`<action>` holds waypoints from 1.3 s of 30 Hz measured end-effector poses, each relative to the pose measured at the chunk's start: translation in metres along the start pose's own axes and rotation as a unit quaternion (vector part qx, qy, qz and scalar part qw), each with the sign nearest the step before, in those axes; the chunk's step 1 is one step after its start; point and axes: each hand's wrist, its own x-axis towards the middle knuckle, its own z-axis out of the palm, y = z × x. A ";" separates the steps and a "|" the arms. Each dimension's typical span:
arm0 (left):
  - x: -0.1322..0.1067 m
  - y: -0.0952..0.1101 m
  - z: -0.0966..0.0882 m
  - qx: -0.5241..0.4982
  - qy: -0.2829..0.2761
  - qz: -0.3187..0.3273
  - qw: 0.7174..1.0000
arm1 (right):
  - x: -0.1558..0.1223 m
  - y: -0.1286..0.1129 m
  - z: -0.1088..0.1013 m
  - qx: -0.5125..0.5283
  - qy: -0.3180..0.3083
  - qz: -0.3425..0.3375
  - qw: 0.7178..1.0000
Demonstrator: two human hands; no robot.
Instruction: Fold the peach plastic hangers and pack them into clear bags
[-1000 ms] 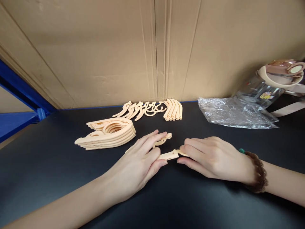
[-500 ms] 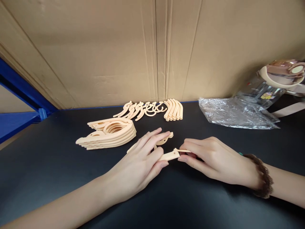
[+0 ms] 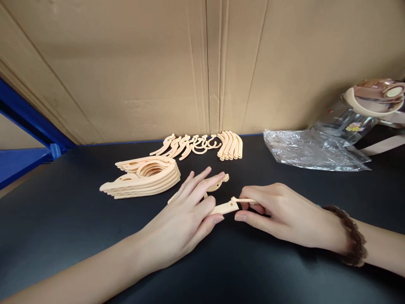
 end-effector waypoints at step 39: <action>-0.001 -0.007 0.007 0.012 0.009 0.040 0.999 | 0.002 0.004 0.003 -0.414 0.113 -0.259 0.865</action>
